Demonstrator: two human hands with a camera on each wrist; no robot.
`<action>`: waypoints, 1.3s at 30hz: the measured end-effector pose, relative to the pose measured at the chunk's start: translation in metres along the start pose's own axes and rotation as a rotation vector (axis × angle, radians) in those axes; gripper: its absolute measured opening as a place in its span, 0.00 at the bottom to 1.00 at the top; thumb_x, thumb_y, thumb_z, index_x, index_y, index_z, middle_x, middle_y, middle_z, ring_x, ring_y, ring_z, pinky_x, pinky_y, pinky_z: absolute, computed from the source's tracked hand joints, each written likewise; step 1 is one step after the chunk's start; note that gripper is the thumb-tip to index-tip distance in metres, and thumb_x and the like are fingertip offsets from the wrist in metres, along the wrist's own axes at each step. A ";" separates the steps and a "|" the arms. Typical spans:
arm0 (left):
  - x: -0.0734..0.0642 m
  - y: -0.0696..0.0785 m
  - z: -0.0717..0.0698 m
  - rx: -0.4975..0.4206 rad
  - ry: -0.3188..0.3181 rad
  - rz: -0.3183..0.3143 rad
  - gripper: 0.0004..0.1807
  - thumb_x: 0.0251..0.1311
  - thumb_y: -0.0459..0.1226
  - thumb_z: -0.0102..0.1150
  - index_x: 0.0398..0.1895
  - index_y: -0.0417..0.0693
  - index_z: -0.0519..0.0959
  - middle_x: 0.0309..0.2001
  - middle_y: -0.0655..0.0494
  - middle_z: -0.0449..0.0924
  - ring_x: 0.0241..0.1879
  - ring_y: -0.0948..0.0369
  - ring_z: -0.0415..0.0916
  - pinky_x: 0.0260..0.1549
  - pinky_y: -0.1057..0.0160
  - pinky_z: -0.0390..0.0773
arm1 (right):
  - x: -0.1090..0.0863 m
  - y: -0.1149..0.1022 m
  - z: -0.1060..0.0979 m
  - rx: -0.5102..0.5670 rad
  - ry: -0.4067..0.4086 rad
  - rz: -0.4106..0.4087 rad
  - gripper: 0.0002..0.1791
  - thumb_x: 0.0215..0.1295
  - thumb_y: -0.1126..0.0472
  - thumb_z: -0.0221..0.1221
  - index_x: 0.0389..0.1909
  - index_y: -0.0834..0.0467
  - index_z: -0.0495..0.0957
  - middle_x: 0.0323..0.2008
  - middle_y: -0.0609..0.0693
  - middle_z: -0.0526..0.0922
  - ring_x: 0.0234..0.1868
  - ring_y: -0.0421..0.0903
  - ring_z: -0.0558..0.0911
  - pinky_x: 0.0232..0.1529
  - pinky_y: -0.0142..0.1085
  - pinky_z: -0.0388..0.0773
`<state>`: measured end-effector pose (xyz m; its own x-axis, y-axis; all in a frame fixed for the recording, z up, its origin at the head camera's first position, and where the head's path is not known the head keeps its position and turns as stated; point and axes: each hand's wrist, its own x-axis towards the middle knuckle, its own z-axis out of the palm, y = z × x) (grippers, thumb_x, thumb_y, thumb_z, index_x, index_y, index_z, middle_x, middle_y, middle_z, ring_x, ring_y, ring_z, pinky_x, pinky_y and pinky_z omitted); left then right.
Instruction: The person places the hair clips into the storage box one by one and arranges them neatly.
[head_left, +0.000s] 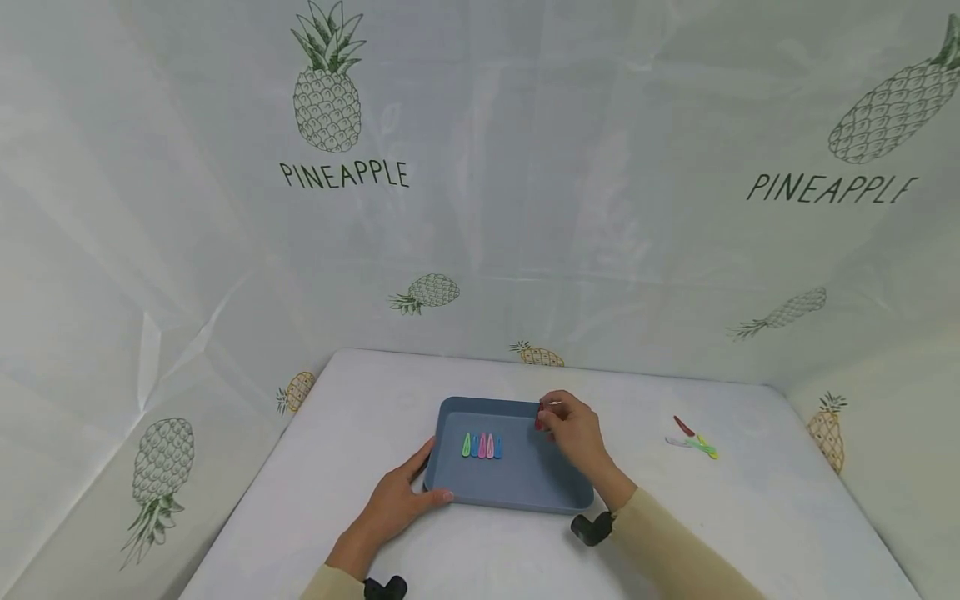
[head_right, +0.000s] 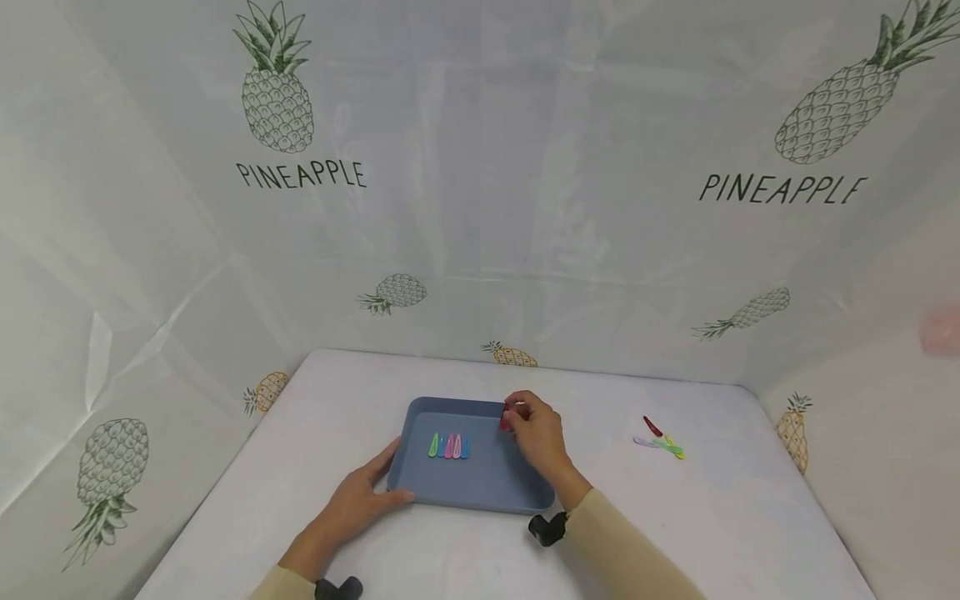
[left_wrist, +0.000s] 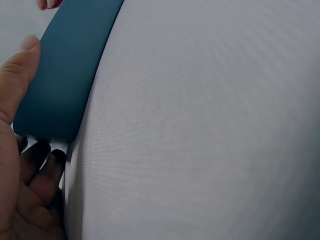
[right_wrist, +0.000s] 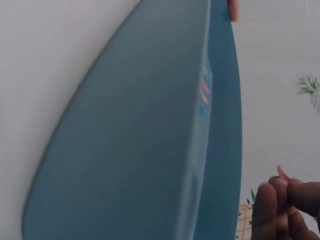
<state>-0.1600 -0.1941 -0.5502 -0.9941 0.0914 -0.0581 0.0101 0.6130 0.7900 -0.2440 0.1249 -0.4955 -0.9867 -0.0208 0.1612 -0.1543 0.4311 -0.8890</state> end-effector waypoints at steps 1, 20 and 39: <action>0.000 0.000 0.000 0.001 0.001 -0.002 0.56 0.53 0.63 0.77 0.84 0.65 0.60 0.80 0.49 0.64 0.79 0.41 0.62 0.74 0.34 0.66 | 0.000 0.000 0.003 -0.014 -0.006 0.009 0.08 0.70 0.68 0.66 0.48 0.59 0.84 0.32 0.53 0.89 0.32 0.51 0.89 0.28 0.33 0.85; -0.001 0.001 0.000 0.002 0.005 -0.007 0.57 0.52 0.64 0.77 0.84 0.66 0.60 0.80 0.48 0.64 0.79 0.40 0.62 0.73 0.34 0.66 | -0.002 0.014 0.046 -0.180 -0.126 -0.020 0.06 0.66 0.69 0.65 0.41 0.57 0.84 0.26 0.45 0.88 0.24 0.38 0.78 0.27 0.32 0.70; -0.002 0.004 -0.001 0.009 -0.001 -0.002 0.57 0.53 0.63 0.76 0.84 0.63 0.60 0.80 0.47 0.64 0.79 0.40 0.62 0.74 0.34 0.66 | -0.003 0.013 0.057 -0.361 -0.161 -0.022 0.03 0.66 0.65 0.68 0.37 0.55 0.85 0.30 0.45 0.86 0.30 0.41 0.78 0.33 0.37 0.77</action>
<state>-0.1583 -0.1922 -0.5461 -0.9940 0.0912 -0.0600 0.0095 0.6201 0.7845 -0.2457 0.0786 -0.5318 -0.9832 -0.1622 0.0836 -0.1757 0.7180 -0.6736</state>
